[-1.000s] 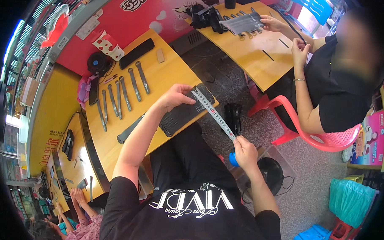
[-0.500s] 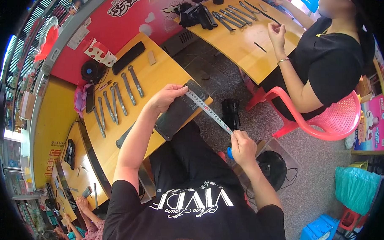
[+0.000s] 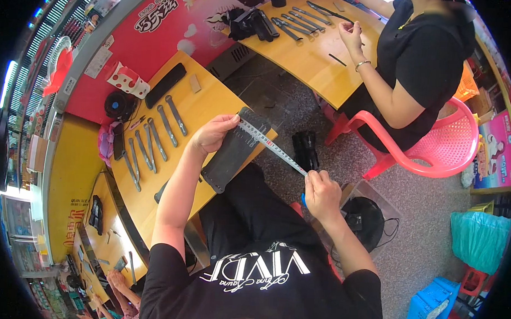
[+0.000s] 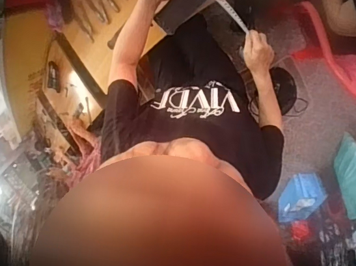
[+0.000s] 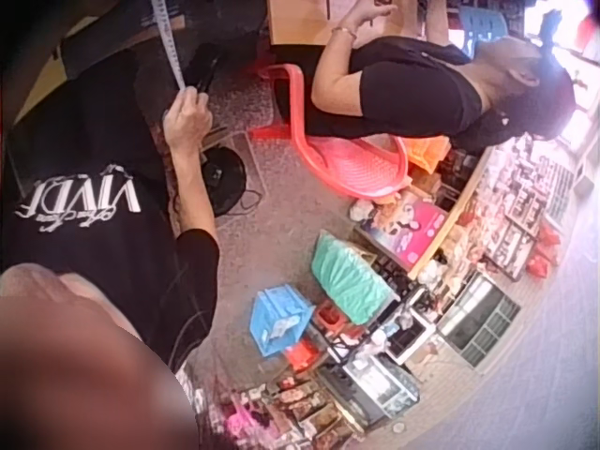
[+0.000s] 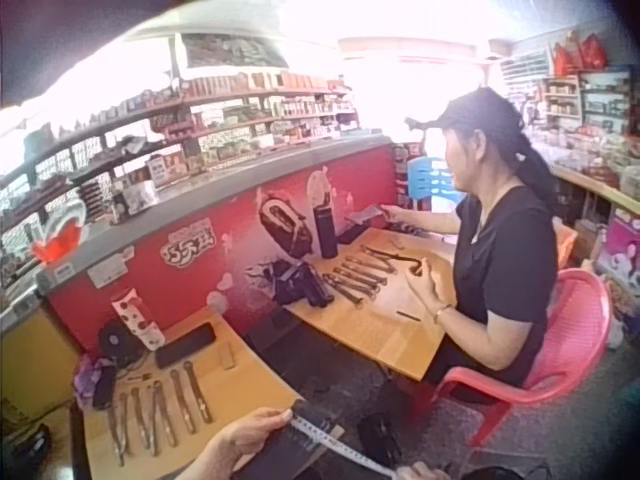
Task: Measuring and inspecting multiple black leather straps with metallic hardware using a measuring tape.
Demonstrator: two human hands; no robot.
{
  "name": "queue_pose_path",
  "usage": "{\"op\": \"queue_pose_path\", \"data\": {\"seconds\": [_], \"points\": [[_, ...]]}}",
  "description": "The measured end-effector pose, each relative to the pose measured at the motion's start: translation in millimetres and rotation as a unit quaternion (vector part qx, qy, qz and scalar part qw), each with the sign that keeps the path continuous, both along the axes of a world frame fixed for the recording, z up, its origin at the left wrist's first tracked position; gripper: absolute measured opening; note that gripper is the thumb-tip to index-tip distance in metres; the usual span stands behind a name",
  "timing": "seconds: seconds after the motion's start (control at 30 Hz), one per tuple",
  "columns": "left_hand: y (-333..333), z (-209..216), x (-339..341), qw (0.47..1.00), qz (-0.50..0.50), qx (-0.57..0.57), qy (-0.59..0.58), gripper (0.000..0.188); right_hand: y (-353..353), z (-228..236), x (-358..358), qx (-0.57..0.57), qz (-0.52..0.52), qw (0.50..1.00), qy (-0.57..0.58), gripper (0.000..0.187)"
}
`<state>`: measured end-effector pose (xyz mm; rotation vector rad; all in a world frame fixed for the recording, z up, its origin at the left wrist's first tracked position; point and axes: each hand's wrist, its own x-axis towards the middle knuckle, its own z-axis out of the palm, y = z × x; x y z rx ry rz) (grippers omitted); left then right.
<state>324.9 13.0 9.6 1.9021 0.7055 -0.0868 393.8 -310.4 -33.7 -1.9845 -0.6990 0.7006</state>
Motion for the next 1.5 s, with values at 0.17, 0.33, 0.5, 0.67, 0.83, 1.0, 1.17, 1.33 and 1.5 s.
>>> {"op": "queue_pose_path", "data": {"seconds": [0.17,0.33,0.5,0.67,0.83,1.0,1.17,1.33,1.5], "points": [[11,-9,2,0.992,0.002,-0.117,-0.043,0.037,2,-5,2,-0.009,0.0,1.0,-0.03,0.019],[14,0,3,0.987,0.012,-0.151,-0.048,0.039,6,-10,8,0.004,-0.005,0.999,-0.052,0.019],[16,14,-1,0.984,0.035,-0.166,-0.05,0.032,17,-9,11,0.008,-0.003,0.998,-0.064,0.019],[16,21,-4,0.977,0.093,-0.188,-0.035,0.027,24,-6,9,0.034,0.001,0.992,-0.119,0.017],[19,22,-9,0.963,0.097,-0.247,-0.044,0.027,27,-5,9,0.06,-0.002,0.979,-0.195,0.014],[28,22,-14,0.946,0.068,-0.311,-0.054,0.029,31,-2,10,0.067,0.0,0.967,-0.246,0.011],[33,23,-20,0.929,0.055,-0.357,-0.078,0.028,36,5,12,0.081,0.005,0.954,-0.288,0.01],[32,23,-27,0.906,0.07,-0.404,-0.103,0.026,37,10,9,0.081,0.011,0.949,-0.306,0.009],[32,22,-32,0.904,0.081,-0.4,-0.126,0.025,38,11,8,0.075,0.021,0.946,-0.316,0.009]]}}
